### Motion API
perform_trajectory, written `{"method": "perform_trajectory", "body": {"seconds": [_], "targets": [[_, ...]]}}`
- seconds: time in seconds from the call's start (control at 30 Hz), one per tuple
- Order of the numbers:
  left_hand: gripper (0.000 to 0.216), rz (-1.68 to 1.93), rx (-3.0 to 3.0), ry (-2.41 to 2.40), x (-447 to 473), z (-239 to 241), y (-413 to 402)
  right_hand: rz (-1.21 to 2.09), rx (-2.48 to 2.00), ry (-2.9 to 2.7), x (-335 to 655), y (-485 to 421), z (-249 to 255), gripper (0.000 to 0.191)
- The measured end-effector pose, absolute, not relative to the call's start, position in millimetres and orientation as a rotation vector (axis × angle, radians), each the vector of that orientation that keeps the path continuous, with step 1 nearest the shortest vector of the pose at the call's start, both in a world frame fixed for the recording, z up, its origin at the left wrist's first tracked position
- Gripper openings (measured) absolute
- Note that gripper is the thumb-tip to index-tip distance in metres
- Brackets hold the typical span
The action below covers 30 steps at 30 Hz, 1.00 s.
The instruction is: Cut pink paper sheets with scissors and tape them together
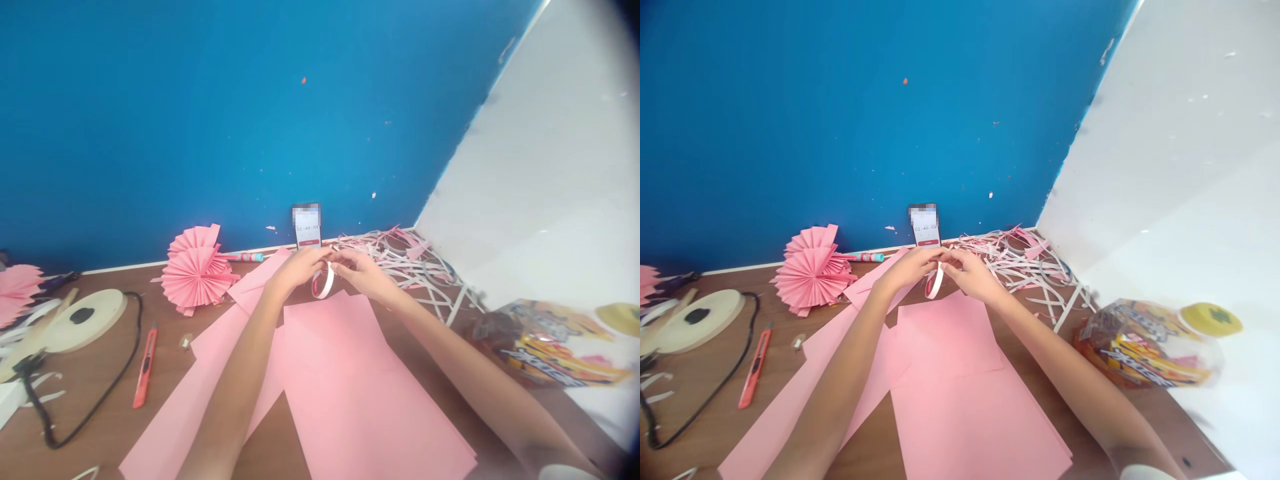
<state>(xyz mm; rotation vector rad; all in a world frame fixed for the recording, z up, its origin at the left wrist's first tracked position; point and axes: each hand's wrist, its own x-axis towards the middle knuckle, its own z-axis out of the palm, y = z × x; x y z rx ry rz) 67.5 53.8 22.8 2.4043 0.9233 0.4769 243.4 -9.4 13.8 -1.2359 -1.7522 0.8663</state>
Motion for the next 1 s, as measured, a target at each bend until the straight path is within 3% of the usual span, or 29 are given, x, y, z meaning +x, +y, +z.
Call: {"method": "perform_trajectory", "body": {"seconds": [0.2, 0.47, 0.67, 0.87, 1.0], "targets": [[0.023, 0.454, 2.348, 0.917, 64, 22, 56, 0.903, -1.228, -1.679, 243, -9, 14, 0.015], [0.032, 0.514, 2.364, 0.914, 64, 26, 50, 0.889, -1.188, -1.416, 245, -11, 19, 0.013], [0.048, 0.502, 2.377, 1.007, 62, 22, 53, 0.872, -1.213, -1.352, 246, -11, 19, 0.047], [0.051, 0.584, 2.286, 1.028, 62, 18, 54, 1.117, -1.235, -1.525, 240, -8, 10, 0.028], [0.042, 0.594, 2.237, 0.989, 62, 19, 56, 1.045, -1.203, -1.552, 240, -8, 13, 0.020]]}}
